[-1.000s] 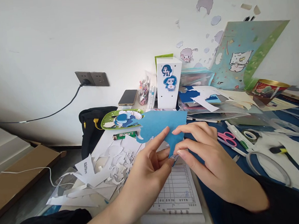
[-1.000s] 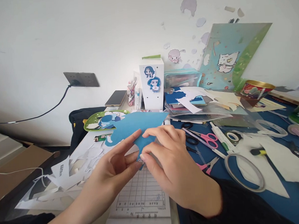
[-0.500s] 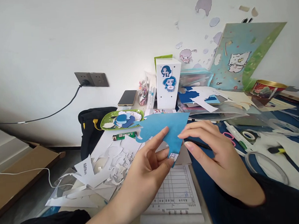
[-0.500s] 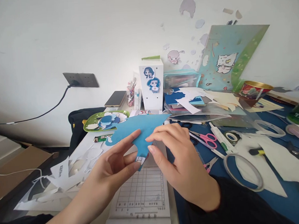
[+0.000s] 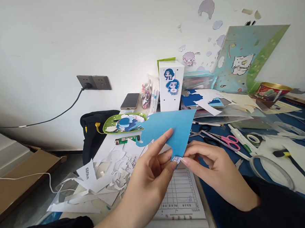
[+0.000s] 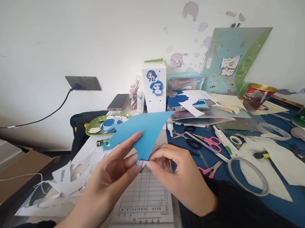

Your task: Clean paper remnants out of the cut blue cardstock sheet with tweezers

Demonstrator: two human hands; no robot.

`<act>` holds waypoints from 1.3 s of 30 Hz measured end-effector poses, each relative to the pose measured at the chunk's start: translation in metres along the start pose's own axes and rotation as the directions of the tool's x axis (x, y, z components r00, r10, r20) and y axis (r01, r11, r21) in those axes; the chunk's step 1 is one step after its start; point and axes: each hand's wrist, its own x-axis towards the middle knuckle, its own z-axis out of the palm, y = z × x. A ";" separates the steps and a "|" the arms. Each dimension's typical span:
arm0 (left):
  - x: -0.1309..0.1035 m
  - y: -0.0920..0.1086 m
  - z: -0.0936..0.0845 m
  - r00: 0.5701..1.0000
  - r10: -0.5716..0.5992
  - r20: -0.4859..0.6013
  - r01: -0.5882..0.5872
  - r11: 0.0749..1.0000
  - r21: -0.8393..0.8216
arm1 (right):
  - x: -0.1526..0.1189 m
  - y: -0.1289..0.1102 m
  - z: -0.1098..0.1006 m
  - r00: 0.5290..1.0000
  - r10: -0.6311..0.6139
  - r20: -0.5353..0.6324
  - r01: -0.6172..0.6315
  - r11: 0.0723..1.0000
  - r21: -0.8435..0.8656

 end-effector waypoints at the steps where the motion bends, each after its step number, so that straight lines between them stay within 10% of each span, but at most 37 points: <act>1: 0.000 0.001 0.000 1.000 0.010 -0.001 -0.010 1.000 0.015 | 0.000 0.001 0.001 1.000 0.005 -0.011 -0.005 1.000 0.017; 39: -0.001 0.002 0.002 0.999 0.002 -0.042 0.000 0.999 0.046 | 0.001 0.003 0.002 0.983 0.135 0.128 -0.164 0.953 0.254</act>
